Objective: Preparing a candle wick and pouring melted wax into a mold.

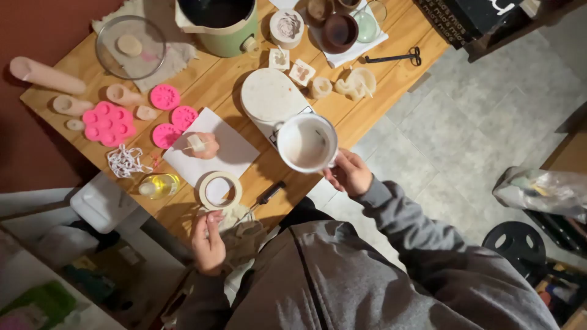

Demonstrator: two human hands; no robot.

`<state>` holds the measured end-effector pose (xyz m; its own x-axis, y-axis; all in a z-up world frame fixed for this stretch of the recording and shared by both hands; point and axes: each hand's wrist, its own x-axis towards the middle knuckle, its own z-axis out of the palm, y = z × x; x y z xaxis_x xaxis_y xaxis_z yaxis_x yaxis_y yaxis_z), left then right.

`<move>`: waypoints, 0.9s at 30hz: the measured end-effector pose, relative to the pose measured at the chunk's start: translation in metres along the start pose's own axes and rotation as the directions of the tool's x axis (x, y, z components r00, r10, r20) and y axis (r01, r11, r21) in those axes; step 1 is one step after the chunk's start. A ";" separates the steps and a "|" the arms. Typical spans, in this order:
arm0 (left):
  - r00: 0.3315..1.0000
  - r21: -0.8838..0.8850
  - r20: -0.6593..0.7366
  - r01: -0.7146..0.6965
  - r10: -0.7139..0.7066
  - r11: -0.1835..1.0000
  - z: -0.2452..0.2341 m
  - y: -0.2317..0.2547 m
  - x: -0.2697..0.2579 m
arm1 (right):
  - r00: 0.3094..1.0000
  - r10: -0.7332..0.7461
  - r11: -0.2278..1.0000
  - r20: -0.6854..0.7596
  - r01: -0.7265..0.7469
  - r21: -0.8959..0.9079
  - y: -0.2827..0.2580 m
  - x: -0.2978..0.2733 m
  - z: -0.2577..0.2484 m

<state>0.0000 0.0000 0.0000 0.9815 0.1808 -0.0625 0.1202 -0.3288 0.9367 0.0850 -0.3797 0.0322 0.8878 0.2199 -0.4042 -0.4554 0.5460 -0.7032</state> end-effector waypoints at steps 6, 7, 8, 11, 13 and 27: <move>0.972 0.076 -0.192 -0.124 0.137 0.989 0.003 0.013 -0.002 | 0.997 -0.051 0.997 -0.061 0.047 -0.063 0.015 0.005 0.016; 0.971 0.077 -0.196 -0.126 0.139 0.989 0.001 0.010 -0.002 | 0.997 -0.053 0.997 -0.056 0.049 -0.065 0.013 0.008 0.019; 0.966 0.079 -0.202 -0.147 0.160 0.986 0.000 0.007 -0.001 | 0.995 -0.085 0.995 -0.053 0.081 -0.062 0.010 0.011 0.022; 0.961 0.086 -0.209 -0.165 0.180 0.982 -0.003 0.006 -0.002 | 0.994 -0.093 0.995 -0.063 0.091 -0.045 0.018 0.022 0.037; 0.957 0.091 -0.219 -0.174 0.191 0.980 -0.005 0.007 -0.002 | 0.995 -0.080 0.996 -0.065 0.078 -0.034 0.020 0.022 0.036; 0.955 0.084 -0.251 -0.139 0.156 0.987 -0.005 0.009 -0.008 | 0.995 -0.045 0.988 -0.093 0.031 -0.150 0.019 0.044 0.054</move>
<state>-0.0079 0.0000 0.0103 0.9190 0.3544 0.1728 -0.0050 -0.4276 0.9040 0.1194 -0.3165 0.0325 0.8975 0.1194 -0.4247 -0.4327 0.4251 -0.7950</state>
